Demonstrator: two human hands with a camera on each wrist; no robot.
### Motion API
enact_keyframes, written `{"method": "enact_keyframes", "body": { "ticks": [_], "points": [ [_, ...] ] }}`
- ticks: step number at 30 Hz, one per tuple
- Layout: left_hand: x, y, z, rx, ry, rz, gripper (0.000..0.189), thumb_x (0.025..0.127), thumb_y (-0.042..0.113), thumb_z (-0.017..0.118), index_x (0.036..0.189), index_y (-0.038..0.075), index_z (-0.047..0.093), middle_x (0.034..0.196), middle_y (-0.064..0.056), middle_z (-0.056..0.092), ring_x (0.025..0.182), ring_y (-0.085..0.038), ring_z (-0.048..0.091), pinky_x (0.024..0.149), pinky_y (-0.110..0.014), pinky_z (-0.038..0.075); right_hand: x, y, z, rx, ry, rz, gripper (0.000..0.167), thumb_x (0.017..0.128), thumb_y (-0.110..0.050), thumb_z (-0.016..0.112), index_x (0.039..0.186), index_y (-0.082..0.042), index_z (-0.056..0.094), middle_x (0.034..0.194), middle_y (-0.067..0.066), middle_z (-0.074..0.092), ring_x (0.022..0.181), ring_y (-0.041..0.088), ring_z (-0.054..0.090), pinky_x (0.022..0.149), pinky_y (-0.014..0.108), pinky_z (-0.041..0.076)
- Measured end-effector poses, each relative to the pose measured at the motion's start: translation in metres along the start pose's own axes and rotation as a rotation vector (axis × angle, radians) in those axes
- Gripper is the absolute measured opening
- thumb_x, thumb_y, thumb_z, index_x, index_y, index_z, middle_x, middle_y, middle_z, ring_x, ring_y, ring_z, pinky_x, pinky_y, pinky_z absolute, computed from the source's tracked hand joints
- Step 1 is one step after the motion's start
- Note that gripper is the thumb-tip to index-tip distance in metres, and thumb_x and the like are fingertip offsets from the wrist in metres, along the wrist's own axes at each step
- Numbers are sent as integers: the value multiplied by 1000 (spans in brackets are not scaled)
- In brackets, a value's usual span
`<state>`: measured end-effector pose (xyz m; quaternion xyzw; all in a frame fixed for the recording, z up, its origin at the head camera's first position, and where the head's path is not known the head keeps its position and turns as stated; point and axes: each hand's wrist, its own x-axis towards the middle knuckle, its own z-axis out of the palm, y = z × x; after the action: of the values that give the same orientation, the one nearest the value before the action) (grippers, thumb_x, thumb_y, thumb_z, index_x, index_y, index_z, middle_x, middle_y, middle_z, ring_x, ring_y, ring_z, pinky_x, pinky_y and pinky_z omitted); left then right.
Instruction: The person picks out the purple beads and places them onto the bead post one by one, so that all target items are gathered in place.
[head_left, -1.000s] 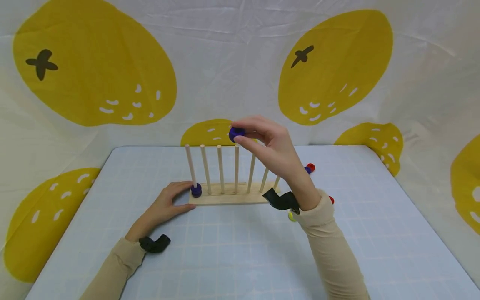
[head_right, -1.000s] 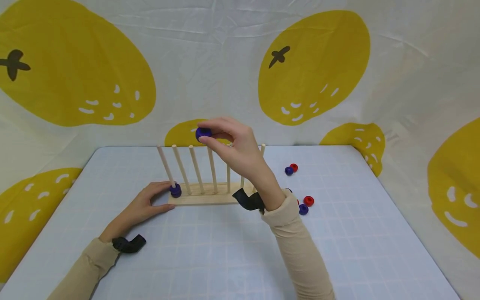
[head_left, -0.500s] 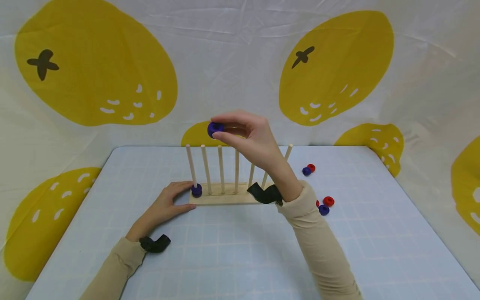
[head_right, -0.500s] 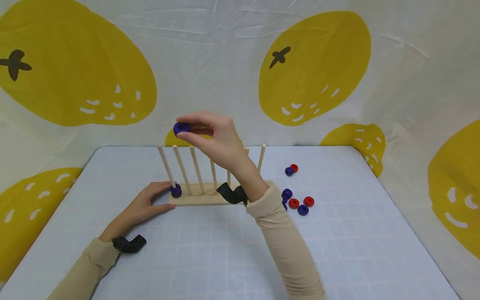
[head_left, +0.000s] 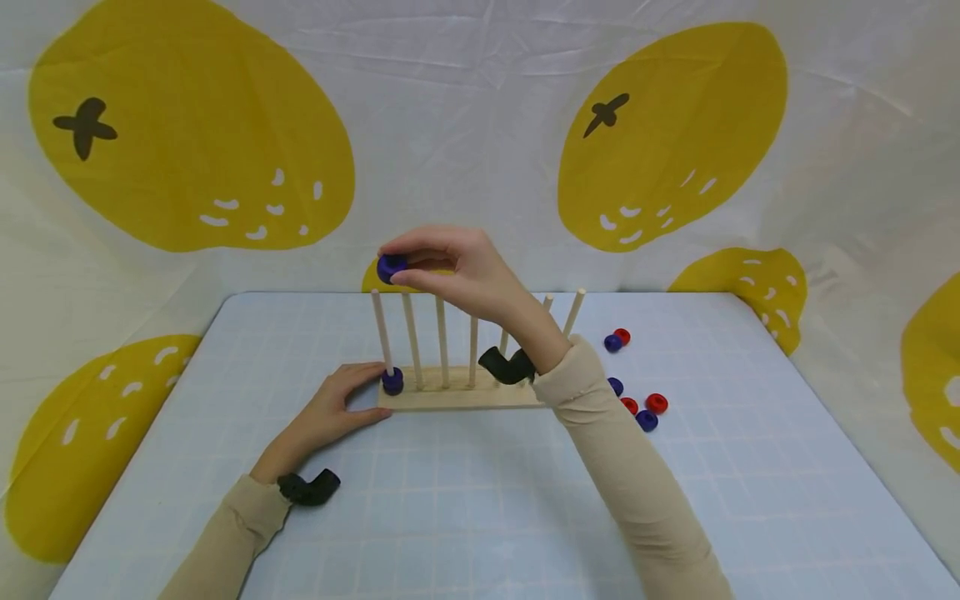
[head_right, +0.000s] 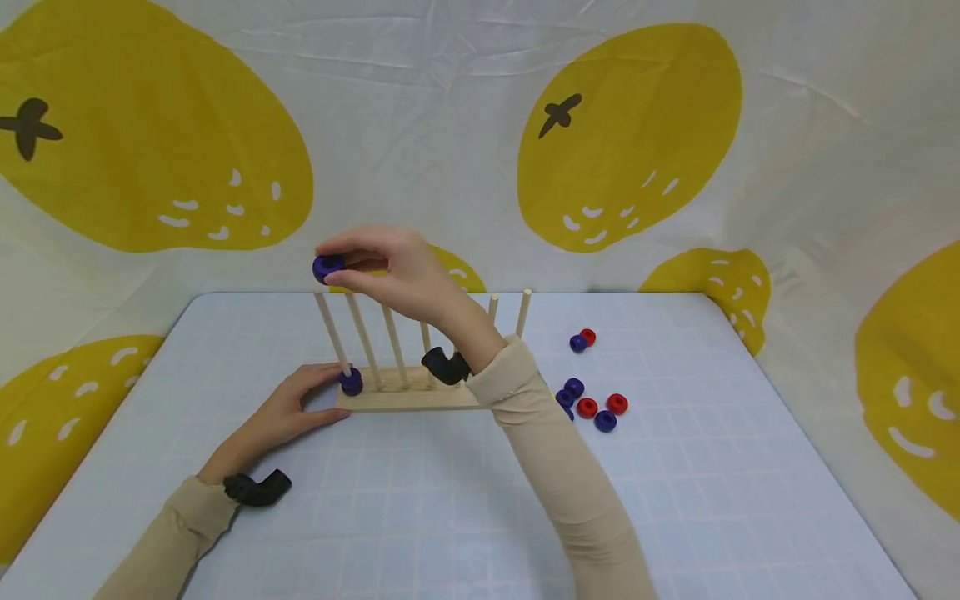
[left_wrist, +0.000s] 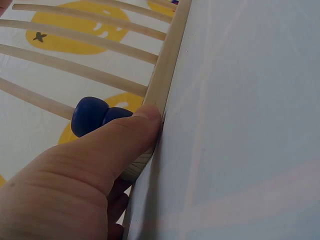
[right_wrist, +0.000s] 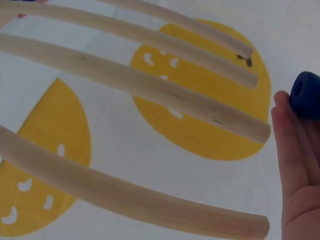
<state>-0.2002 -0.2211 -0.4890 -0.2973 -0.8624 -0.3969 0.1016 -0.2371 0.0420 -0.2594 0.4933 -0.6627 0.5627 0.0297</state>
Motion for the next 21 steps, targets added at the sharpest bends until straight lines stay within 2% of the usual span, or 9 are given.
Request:
{"method": "enact_keyframes", "body": {
  "ticks": [4,11,21],
  "points": [
    [0,1,0,9,0,-4,66,75,13,87,134,1,59,135,-16,59,124,-36,50,101,-55,39,6,7,1,43,-43,48,28,87,8,70,115,11,67,110,18,69,96,20,70,87,37,56],
    [-1,3,-1,-4,-5,-19,66,75,13,87,134,0,59,136,-17,58,124,-36,50,102,-57,38,9,16,8,103,-72,146,27,87,8,70,113,11,67,109,19,70,95,23,72,85,37,57],
    [-2,3,-2,-6,-12,-25,66,77,15,86,135,1,59,137,-16,58,125,-36,49,102,-58,39,8,19,13,-8,-108,169,27,89,1,71,116,4,70,111,13,71,93,15,72,84,31,57]
  ]
}}
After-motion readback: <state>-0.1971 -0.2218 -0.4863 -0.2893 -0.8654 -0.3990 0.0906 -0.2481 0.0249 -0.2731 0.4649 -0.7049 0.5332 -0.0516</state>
